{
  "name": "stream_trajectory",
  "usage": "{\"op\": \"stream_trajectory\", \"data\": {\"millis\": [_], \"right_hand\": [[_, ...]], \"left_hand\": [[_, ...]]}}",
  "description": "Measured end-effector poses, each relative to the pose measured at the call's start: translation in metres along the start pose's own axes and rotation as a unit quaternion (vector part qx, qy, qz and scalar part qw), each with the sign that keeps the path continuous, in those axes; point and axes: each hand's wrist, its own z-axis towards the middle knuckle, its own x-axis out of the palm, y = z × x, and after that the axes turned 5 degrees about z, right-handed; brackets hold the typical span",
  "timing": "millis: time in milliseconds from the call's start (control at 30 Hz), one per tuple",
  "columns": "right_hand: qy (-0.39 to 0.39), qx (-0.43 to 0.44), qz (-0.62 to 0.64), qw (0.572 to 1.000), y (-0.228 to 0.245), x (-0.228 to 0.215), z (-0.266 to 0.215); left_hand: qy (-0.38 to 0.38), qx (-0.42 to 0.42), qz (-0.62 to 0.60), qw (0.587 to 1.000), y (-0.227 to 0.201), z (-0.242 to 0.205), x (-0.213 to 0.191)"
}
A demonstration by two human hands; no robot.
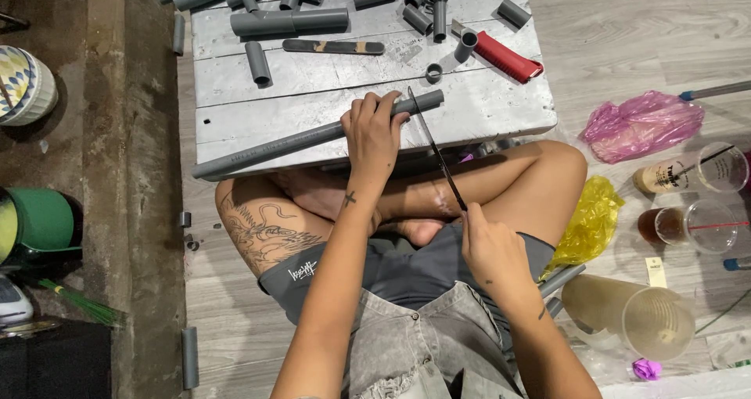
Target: Deburring the edges of PVC pipe segments and fittings using a hand tool
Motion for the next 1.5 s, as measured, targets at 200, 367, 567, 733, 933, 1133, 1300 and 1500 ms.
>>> {"op": "stream_trajectory", "data": {"millis": [200, 367, 567, 733, 933, 1133, 1300, 1500], "right_hand": [[-0.008, -0.008, -0.013, 1.000, 0.004, -0.006, -0.002], [0.013, 0.001, -0.022, 1.000, 0.017, -0.022, -0.007], [0.049, 0.001, -0.034, 0.998, 0.020, -0.022, -0.007], [0.051, -0.007, -0.032, 0.998, 0.018, -0.023, -0.006], [0.080, 0.020, -0.025, 0.996, 0.024, -0.023, -0.003], [0.098, 0.030, -0.015, 0.995, 0.019, -0.015, -0.003], [0.078, 0.010, -0.028, 0.996, 0.016, -0.006, -0.003], [0.087, 0.061, -0.005, 0.994, 0.016, -0.001, 0.000]], "left_hand": [[0.001, 0.011, -0.005, 1.000, -0.002, 0.003, -0.005], [0.000, 0.012, 0.000, 1.000, 0.000, 0.004, 0.000], [-0.004, 0.014, -0.026, 1.000, -0.001, 0.005, -0.003], [-0.011, 0.027, 0.000, 1.000, 0.000, 0.007, -0.005], [-0.039, 0.037, 0.019, 0.998, 0.002, 0.010, 0.003], [-0.012, 0.028, 0.003, 1.000, 0.002, 0.006, 0.000], [-0.021, 0.016, -0.022, 0.999, 0.001, 0.007, -0.002], [-0.010, 0.018, 0.003, 1.000, -0.002, 0.009, -0.007]]}}
